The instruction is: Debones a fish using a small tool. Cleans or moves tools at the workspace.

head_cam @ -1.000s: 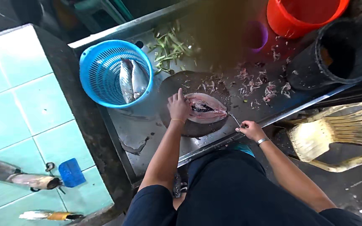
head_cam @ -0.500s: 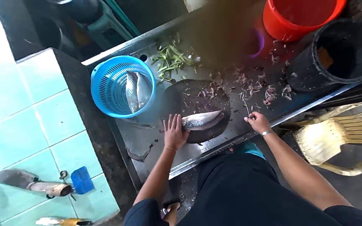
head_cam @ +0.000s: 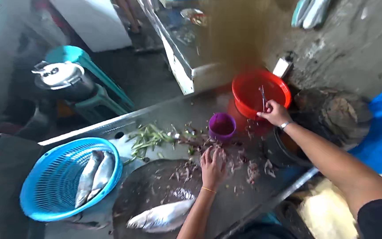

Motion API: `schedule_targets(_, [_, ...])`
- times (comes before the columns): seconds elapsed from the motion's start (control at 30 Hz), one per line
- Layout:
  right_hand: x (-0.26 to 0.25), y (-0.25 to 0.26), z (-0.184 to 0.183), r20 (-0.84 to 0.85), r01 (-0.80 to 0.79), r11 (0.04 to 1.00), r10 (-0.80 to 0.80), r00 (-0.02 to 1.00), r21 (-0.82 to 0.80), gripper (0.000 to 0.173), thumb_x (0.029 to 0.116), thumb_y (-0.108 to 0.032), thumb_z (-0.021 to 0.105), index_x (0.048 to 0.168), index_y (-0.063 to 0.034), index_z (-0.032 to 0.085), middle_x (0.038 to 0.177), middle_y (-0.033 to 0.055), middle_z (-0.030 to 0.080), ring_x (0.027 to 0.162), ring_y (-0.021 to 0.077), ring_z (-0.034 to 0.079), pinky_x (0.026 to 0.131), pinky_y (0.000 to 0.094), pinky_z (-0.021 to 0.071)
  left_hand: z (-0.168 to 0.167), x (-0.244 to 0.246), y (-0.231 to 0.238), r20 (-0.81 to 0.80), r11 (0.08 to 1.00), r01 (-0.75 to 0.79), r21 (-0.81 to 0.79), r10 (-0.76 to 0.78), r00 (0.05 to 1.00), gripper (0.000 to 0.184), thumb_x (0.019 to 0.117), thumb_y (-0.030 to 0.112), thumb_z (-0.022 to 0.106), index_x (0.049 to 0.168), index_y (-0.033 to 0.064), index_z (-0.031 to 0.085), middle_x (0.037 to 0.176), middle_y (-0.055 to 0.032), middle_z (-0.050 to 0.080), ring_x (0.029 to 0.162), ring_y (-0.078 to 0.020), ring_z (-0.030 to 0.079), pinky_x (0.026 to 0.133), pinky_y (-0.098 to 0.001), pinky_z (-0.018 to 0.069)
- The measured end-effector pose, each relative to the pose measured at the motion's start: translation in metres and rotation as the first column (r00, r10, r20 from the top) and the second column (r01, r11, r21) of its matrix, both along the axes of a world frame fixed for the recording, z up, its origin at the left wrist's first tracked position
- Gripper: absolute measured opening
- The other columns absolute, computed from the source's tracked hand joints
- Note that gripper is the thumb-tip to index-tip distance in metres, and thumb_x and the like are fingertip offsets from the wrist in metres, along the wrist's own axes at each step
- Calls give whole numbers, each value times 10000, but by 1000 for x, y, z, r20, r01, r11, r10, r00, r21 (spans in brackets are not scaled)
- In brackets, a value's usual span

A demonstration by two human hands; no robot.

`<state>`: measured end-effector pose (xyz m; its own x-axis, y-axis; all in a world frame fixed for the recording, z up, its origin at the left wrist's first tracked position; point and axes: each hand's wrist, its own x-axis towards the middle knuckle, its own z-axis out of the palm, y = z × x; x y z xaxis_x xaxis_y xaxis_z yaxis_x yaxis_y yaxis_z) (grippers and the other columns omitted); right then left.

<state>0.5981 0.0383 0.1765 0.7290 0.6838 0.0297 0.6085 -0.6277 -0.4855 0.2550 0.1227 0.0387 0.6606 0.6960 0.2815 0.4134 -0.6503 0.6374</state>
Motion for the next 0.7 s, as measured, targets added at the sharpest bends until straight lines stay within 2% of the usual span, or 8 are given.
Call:
schedule_targets(0.1, [146, 18, -28, 145, -122, 977, 148, 978, -173, 737, 829, -391, 875, 1386, -20, 565, 1368, 295, 578, 1238, 496, 580, 1004, 703, 476, 20, 100, 30, -25, 995, -104, -12, 104, 994, 526, 906, 360, 709, 1406, 217, 628, 1528, -169, 504, 1411, -389, 465, 1123, -590, 415])
schedule_targets(0.23, [259, 38, -93, 82, -230, 791, 331, 940, -567, 777, 888, -246, 763, 1510, 76, 429, 1520, 415, 381, 1417, 613, 350, 1093, 782, 339, 49, 300, 31, 23, 993, 108, -53, -107, 994, 380, 947, 269, 693, 1323, 215, 692, 1478, -81, 572, 1383, -268, 517, 1145, -456, 452])
schedule_targets(0.3, [263, 45, -120, -62, -352, 682, 411, 910, -642, 683, 947, -319, 722, 1467, 59, 491, 1470, 354, 491, 1394, 522, 449, 1122, 688, 376, 46, 391, 29, -163, 967, 240, -90, -252, 954, 350, 960, 322, 673, 1290, 208, 704, 1391, -60, 641, 1324, -269, 571, 1093, -507, 489])
schedule_targets(0.37, [285, 57, -120, -87, -359, 706, 390, 917, -610, 734, 917, -333, 748, 1485, 43, 476, 1480, 335, 494, 1410, 507, 442, 1131, 694, 367, 49, 449, 28, -484, 946, 200, -255, -304, 821, 358, 965, 396, 646, 1177, 121, 735, 1252, -138, 707, 1199, -365, 645, 954, -651, 507])
schedule_targets(0.47, [309, 60, -124, -122, -340, 659, 354, 927, -671, 723, 960, -351, 700, 1497, 67, 457, 1537, 314, 452, 1463, 468, 399, 1182, 645, 326, 28, 493, 24, -689, 866, -26, -500, -379, 617, 410, 1035, 318, 554, 1158, -46, 698, 1272, -243, 668, 1224, -416, 618, 983, -656, 472])
schedule_targets(0.5, [307, 64, -125, -189, -411, 617, 394, 899, -671, 768, 964, -374, 706, 1512, 83, 421, 1555, 311, 426, 1477, 452, 382, 1203, 611, 311, 17, 489, 24, -675, 844, -100, -527, -344, 652, 395, 1060, 256, 532, 1238, -71, 666, 1338, -260, 635, 1281, -423, 587, 1055, -630, 447])
schedule_targets(0.57, [312, 71, -124, -171, -392, 709, 364, 916, -586, 770, 898, -370, 783, 1455, 72, 486, 1452, 301, 538, 1385, 441, 503, 1146, 614, 399, 14, 486, 30, -659, 840, -163, -518, -270, 702, 388, 1057, 225, 545, 1343, -27, 620, 1409, -253, 593, 1327, -434, 551, 1077, -647, 430])
schedule_targets(0.7, [298, 69, -111, -267, -455, 672, 370, 890, -585, 685, 951, -325, 717, 1459, 72, 487, 1445, 310, 543, 1375, 454, 510, 1138, 630, 392, 26, 468, 46, -649, 877, -251, -409, -86, 756, 424, 1034, 324, 581, 1342, 40, 651, 1428, -231, 591, 1361, -443, 519, 1077, -699, 406])
